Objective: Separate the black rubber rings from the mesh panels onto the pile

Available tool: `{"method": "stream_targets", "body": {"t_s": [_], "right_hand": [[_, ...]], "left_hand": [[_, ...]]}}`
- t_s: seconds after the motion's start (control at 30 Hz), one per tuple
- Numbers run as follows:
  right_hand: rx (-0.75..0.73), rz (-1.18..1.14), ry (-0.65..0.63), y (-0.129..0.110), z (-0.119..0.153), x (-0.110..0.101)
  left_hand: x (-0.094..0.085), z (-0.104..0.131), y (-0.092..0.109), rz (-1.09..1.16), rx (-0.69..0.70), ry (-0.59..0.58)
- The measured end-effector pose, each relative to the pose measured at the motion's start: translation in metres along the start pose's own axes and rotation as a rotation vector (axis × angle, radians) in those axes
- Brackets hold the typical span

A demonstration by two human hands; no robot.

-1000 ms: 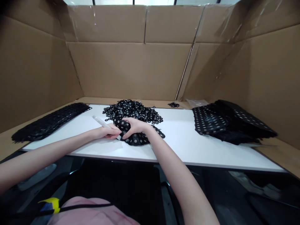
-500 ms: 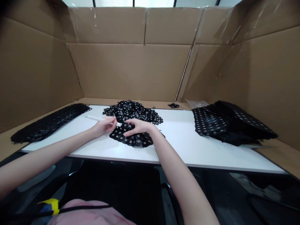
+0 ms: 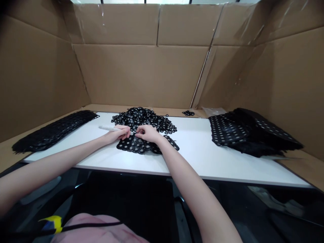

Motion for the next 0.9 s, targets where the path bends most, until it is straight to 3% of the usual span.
{"method": "stream_targets", "body": {"t_s": [0.2, 0.67, 0.9], "right_hand": [[-0.057, -0.011, -0.006, -0.0012, -0.0012, 0.0035], [-0.03, -0.079, -0.001, 0.0062, -0.0035, 0.0079], [-0.046, -0.075, -0.016, 0.0026, -0.0036, 0.0076]], "left_hand": [[0.0018, -0.0004, 0.0003, -0.066, 0.04, -0.027], [0.0003, 0.0015, 0.0007, -0.09, 0.045, -0.053], [0.0036, -0.0002, 0.0012, -0.208, 0.101, -0.083]]}}
Point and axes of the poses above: each hand's wrist, its own z-axis away from the middle knuckle, its own x-axis out of the palm, y = z × x, the point moved 4 cm from there along -z, towards the middle knuckle, and after that the axes turned 15 degrees about y, right-handed, at the moved point
